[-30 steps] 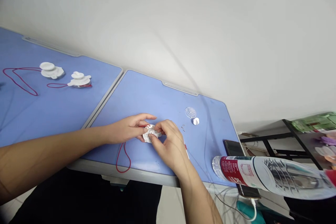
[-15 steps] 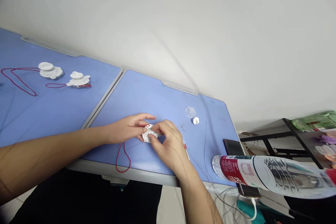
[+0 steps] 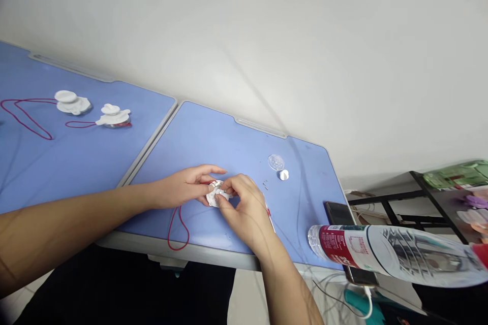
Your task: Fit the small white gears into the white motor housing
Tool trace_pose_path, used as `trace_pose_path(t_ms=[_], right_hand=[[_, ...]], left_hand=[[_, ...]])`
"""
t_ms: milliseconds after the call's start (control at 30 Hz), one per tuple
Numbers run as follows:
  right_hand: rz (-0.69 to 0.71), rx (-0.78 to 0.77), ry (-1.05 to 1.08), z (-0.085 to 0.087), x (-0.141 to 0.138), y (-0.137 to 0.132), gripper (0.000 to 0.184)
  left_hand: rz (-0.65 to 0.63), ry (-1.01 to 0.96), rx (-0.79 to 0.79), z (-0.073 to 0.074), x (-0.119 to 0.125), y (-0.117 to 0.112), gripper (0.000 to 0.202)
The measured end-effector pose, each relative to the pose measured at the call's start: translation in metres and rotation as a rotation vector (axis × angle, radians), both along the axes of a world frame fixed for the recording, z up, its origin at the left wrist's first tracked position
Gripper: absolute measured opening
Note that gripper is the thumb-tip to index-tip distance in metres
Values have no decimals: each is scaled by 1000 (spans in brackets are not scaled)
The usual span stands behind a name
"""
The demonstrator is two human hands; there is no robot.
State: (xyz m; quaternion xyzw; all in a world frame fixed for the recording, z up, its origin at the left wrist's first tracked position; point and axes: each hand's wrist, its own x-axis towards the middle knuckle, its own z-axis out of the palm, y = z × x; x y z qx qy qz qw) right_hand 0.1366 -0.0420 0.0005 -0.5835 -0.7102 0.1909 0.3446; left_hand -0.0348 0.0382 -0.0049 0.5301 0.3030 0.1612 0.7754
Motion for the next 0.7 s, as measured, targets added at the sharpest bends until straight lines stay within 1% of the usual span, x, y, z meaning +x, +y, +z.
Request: trace_pose_path(t_ms=[167, 267, 500, 700], right_hand=[[1, 12, 2, -1, 1, 0, 11], [0, 34, -5, -2, 2, 0, 11], [18, 204, -138, 0, 2, 0, 6], [79, 269, -226, -1, 2, 0, 8]], left_hand=[[3, -30, -12, -1, 0, 0, 51], [3, -12, -15, 0, 0, 0, 50], [26, 19, -28, 2, 1, 1, 48], [31, 35, -17, 1, 1, 1, 47]])
